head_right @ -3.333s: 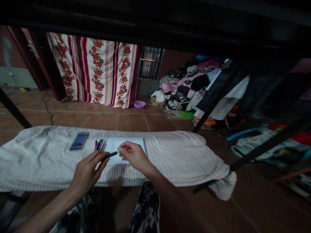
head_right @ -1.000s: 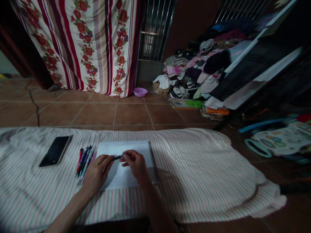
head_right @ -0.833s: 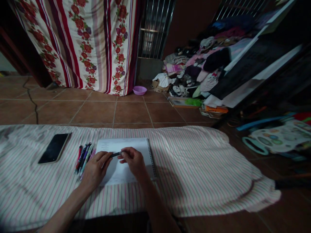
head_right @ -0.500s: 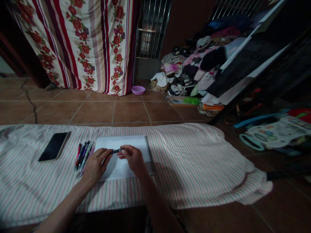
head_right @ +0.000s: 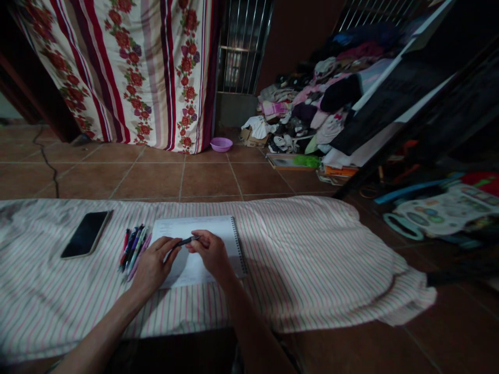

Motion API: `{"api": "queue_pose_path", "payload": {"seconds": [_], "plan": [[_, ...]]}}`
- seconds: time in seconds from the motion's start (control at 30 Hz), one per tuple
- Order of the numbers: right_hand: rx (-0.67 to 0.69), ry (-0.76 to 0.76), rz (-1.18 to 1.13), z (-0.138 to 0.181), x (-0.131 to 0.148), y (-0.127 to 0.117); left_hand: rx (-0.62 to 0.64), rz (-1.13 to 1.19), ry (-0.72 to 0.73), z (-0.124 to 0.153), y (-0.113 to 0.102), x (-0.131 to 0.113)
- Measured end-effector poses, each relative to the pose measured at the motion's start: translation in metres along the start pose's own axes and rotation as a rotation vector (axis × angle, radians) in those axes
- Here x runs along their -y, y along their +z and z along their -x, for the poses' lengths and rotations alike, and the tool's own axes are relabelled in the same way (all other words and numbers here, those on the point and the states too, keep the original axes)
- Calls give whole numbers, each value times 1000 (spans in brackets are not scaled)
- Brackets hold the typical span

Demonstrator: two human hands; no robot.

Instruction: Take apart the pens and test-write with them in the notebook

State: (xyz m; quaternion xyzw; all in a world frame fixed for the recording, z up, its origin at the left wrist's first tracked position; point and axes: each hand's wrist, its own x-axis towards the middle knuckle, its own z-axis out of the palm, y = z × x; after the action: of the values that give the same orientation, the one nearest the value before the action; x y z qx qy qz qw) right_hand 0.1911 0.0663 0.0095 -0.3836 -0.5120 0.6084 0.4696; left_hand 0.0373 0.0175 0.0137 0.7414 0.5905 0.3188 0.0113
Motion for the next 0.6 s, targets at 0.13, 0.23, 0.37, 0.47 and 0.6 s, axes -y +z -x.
{"api": "queue_pose_path", "payload": {"seconds": [0.13, 0.23, 0.37, 0.47, 0.6], "plan": [[-7, -28, -21, -2, -5, 1, 0, 37, -56, 1, 1, 1], [-23, -28, -32, -3, -8, 2, -4, 89, -109, 1, 0, 1], [-28, 46, -61, -3, -10, 5, -14, 152, -151, 1, -1, 0], [0, 99, -60, -1, -11, 9, -21, 187, -155, 0, -1, -2], [-18, 135, -59, 2, -13, 16, -25, 205, -142, 0, 0, -4]]}}
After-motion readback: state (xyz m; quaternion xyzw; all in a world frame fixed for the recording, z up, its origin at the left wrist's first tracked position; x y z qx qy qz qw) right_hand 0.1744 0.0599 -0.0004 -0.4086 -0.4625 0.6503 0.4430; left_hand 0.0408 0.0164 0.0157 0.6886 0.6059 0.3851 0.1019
